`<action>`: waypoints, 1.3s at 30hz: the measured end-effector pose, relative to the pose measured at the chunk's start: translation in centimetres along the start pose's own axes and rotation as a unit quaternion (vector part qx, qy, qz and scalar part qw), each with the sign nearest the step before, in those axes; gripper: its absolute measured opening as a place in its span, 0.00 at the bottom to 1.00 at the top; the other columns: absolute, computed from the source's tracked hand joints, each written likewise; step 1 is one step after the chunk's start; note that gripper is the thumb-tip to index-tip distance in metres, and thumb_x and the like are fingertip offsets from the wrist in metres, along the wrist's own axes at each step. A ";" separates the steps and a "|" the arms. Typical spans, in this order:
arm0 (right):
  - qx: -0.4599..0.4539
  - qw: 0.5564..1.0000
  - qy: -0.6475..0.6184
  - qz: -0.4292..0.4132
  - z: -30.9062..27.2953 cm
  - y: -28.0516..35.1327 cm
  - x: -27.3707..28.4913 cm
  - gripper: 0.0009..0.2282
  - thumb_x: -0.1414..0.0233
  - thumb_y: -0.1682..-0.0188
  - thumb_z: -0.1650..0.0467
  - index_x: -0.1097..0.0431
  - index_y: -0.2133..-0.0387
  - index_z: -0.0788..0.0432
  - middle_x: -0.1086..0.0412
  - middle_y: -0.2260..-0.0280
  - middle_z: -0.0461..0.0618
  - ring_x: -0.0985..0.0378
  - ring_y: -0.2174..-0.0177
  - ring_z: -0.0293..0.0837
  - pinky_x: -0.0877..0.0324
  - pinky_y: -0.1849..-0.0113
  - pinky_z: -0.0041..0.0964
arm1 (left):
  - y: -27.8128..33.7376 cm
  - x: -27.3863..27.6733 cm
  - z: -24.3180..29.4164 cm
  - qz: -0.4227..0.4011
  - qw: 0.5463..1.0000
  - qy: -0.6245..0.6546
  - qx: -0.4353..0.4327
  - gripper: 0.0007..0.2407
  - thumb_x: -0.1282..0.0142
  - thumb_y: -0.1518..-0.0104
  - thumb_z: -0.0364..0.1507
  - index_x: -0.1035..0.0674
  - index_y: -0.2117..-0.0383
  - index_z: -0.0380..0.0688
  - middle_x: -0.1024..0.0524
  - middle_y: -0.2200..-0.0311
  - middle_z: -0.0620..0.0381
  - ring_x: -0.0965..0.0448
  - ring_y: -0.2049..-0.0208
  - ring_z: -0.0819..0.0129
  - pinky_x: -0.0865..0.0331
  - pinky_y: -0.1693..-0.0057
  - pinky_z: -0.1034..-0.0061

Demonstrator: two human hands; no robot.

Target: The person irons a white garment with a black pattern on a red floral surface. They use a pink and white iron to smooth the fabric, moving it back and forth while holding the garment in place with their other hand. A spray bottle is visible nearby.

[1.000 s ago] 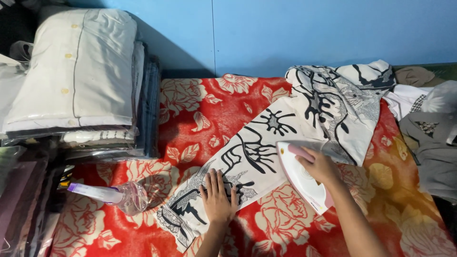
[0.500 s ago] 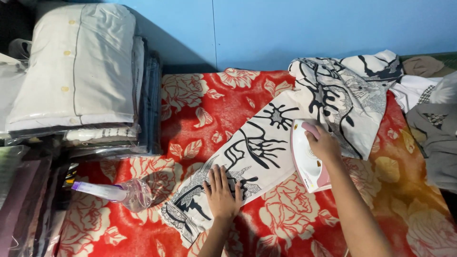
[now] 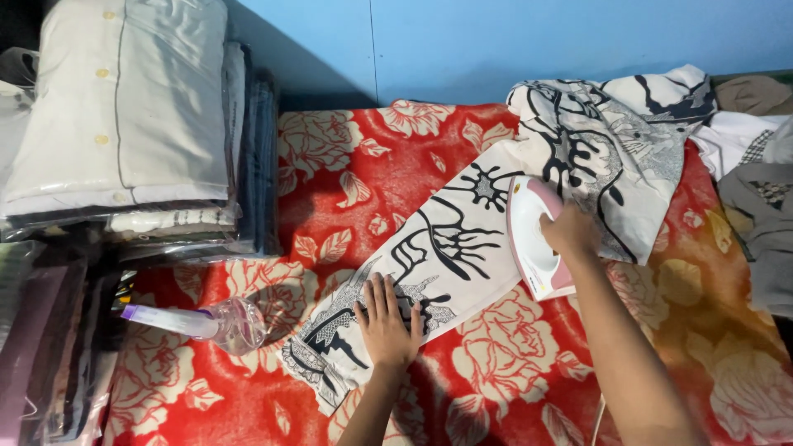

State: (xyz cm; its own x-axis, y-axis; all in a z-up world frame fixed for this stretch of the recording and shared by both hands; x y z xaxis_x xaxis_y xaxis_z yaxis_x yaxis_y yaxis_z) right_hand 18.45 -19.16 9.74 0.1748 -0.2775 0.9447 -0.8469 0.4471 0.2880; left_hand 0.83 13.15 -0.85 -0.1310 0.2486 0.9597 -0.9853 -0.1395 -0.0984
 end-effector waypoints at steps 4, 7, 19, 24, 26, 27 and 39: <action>0.088 0.996 0.033 -0.001 0.0 -1.2 -0.6 0.19 0.46 0.52 0.59 0.32 0.54 0.61 0.24 0.57 0.62 0.21 0.58 0.63 0.24 0.63 0.56 | -0.1 0.7 0.2 0.011 0.999 0.038 0.005 0.33 0.70 0.36 0.51 0.49 0.28 0.44 0.54 0.26 0.51 0.59 0.25 0.54 0.64 0.28 0.49; 0.132 0.984 0.086 -0.079 -0.7 0.4 -0.4 0.21 0.48 0.49 0.60 0.34 0.45 0.57 0.23 0.61 0.54 0.17 0.67 0.52 0.19 0.66 0.44 | -0.1 0.4 0.1 -0.007 1.000 0.022 0.007 0.33 0.73 0.35 0.52 0.52 0.27 0.45 0.56 0.26 0.52 0.61 0.25 0.55 0.67 0.28 0.50; 0.104 0.992 0.073 0.022 0.8 -0.8 -1.4 0.16 0.43 0.51 0.61 0.30 0.57 0.59 0.21 0.64 0.56 0.17 0.65 0.54 0.22 0.66 0.47 | 0.1 -0.2 -0.1 0.019 1.000 0.006 -0.005 0.34 0.73 0.35 0.52 0.50 0.27 0.45 0.53 0.26 0.50 0.57 0.26 0.53 0.63 0.28 0.48; 0.079 0.994 0.054 -0.056 -0.7 2.2 0.7 0.19 0.47 0.46 0.63 0.36 0.45 0.60 0.24 0.61 0.57 0.18 0.72 0.46 0.19 0.74 0.34 | 0.0 -0.4 -0.2 -0.012 1.000 0.004 0.002 0.34 0.77 0.35 0.53 0.53 0.27 0.45 0.57 0.26 0.50 0.62 0.26 0.53 0.66 0.29 0.49; 0.109 0.991 0.061 -0.045 0.6 1.5 -0.2 0.19 0.45 0.49 0.62 0.33 0.47 0.59 0.23 0.63 0.57 0.18 0.70 0.50 0.20 0.70 0.39 | -0.2 -0.2 -0.1 -0.004 1.000 0.010 0.002 0.33 0.76 0.35 0.52 0.52 0.27 0.45 0.57 0.26 0.50 0.61 0.26 0.53 0.66 0.29 0.49; 0.138 0.987 0.069 -0.038 1.2 1.4 -0.9 0.19 0.44 0.51 0.61 0.31 0.49 0.57 0.22 0.66 0.57 0.17 0.67 0.54 0.21 0.66 0.44 | 0.1 -0.1 -0.1 0.000 1.000 0.014 0.002 0.33 0.75 0.35 0.52 0.51 0.27 0.45 0.56 0.26 0.50 0.61 0.26 0.54 0.66 0.29 0.49; 0.009 0.999 -0.046 -0.023 2.2 4.3 0.1 0.21 0.44 0.48 0.68 0.35 0.41 0.57 0.25 0.58 0.61 0.18 0.72 0.49 0.21 0.74 0.40 | 0.4 -1.1 -0.4 0.130 0.968 -0.216 -0.012 0.35 0.82 0.35 0.56 0.55 0.26 0.48 0.60 0.24 0.54 0.64 0.23 0.58 0.67 0.25 0.55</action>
State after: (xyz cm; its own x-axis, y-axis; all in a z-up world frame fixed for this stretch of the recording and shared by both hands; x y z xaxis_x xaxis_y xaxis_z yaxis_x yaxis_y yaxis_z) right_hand 13.73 -19.17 10.67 0.1673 -0.3751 0.9118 -0.8481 0.4168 0.3271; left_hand 0.58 13.22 -2.02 -0.3214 -0.2172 0.9217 -0.9283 -0.1196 -0.3519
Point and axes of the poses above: each hand's wrist, its own y-axis away from the middle knuckle, its own x-axis out of the back of the hand, z = x × y, the point moved 4 cm from there along -y, towards the middle knuckle
